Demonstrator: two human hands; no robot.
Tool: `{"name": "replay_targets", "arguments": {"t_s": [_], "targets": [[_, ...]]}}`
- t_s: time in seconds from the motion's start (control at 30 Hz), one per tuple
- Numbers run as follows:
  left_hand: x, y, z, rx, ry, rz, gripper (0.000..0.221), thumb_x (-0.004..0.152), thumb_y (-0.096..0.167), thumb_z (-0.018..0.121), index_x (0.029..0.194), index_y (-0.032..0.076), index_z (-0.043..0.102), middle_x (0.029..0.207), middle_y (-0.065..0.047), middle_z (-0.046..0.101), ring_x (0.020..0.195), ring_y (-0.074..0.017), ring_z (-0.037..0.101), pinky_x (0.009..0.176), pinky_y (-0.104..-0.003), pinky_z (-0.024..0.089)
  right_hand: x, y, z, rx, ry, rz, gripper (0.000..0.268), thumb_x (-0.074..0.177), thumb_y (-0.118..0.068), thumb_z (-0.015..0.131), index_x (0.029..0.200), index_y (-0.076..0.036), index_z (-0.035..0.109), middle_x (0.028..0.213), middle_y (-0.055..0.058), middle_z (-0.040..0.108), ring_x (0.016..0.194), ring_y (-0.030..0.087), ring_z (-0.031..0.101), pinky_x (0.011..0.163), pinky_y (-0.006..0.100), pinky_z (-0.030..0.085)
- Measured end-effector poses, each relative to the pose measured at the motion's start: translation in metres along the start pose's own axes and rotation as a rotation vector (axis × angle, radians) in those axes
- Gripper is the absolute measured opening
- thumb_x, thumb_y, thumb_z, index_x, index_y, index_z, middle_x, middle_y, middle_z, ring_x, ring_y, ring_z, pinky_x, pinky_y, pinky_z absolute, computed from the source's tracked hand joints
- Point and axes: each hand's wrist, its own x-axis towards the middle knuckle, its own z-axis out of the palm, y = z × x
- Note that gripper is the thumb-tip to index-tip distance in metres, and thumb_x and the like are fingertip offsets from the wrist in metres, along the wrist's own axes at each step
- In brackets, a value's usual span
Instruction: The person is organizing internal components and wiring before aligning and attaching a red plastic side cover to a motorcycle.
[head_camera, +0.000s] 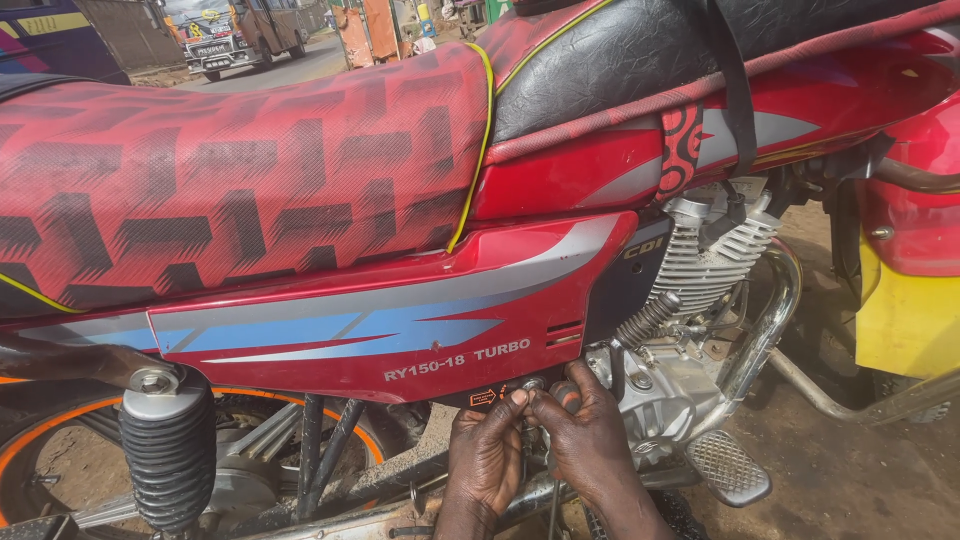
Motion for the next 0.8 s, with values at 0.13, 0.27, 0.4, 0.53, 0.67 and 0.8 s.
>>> {"name": "replay_targets", "arguments": {"t_s": [0.13, 0.27, 0.4, 0.53, 0.67, 0.8], "targets": [[-0.001, -0.001, 0.001, 0.027, -0.033, 0.048, 0.029, 0.085, -0.004, 0.076, 0.059, -0.004, 0.065, 0.062, -0.016, 0.064, 0.063, -0.0270, 0.060, 0.064, -0.041, 0.050, -0.004, -0.022, -0.001, -0.096, -0.001, 0.102, 0.043, 0.079, -0.021, 0.073, 0.121, -0.029, 0.071, 0.079, 0.005, 0.052, 0.050, 0.018, 0.054, 0.027, 0.034, 0.039], [0.001, 0.001, 0.003, 0.008, -0.006, 0.021, 0.009, 0.083, -0.010, 0.076, 0.077, -0.008, 0.070, 0.075, -0.021, 0.071, 0.065, -0.0260, 0.062, 0.052, -0.036, 0.049, -0.004, -0.023, -0.005, -0.060, -0.047, 0.112, 0.040, 0.079, -0.017, 0.073, 0.119, -0.025, 0.074, 0.077, 0.004, 0.050, 0.058, 0.018, 0.056, 0.029, 0.032, 0.036], [-0.002, 0.007, 0.008, 0.023, -0.030, 0.021, 0.005, 0.085, -0.012, 0.073, 0.085, -0.008, 0.069, 0.077, -0.022, 0.069, 0.065, -0.0255, 0.061, 0.052, -0.036, 0.048, 0.002, -0.017, -0.003, 0.077, -0.015, 0.133, 0.043, 0.074, -0.010, 0.072, 0.115, -0.023, 0.074, 0.073, 0.004, 0.046, 0.052, 0.018, 0.050, 0.026, 0.033, 0.033], [0.005, -0.008, -0.006, 0.025, 0.028, -0.006, 0.022, 0.085, -0.005, 0.076, 0.064, -0.006, 0.069, 0.071, -0.021, 0.071, 0.073, -0.0321, 0.068, 0.056, -0.042, 0.049, 0.007, -0.011, -0.004, 0.110, -0.044, 0.112, 0.040, 0.081, -0.008, 0.071, 0.119, -0.021, 0.073, 0.073, 0.003, 0.043, 0.054, 0.019, 0.053, 0.023, 0.033, 0.034], [0.008, -0.013, -0.003, -0.049, -0.038, 0.073, 0.020, 0.083, -0.008, 0.071, 0.066, -0.003, 0.063, 0.064, -0.016, 0.059, 0.059, -0.0258, 0.053, 0.050, -0.042, 0.042, 0.010, -0.009, -0.004, 0.114, -0.055, 0.068, 0.034, 0.081, -0.006, 0.070, 0.113, -0.017, 0.071, 0.066, 0.008, 0.052, 0.051, 0.020, 0.057, 0.028, 0.033, 0.035], [0.004, -0.007, 0.004, -0.024, -0.062, 0.072, 0.022, 0.084, -0.008, 0.071, 0.067, -0.004, 0.060, 0.058, -0.013, 0.049, 0.053, -0.0238, 0.047, 0.049, -0.042, 0.040, 0.009, -0.016, -0.003, 0.049, -0.041, 0.096, 0.036, 0.079, -0.005, 0.066, 0.112, -0.016, 0.072, 0.060, 0.013, 0.067, 0.051, 0.019, 0.059, 0.033, 0.033, 0.036]]}}
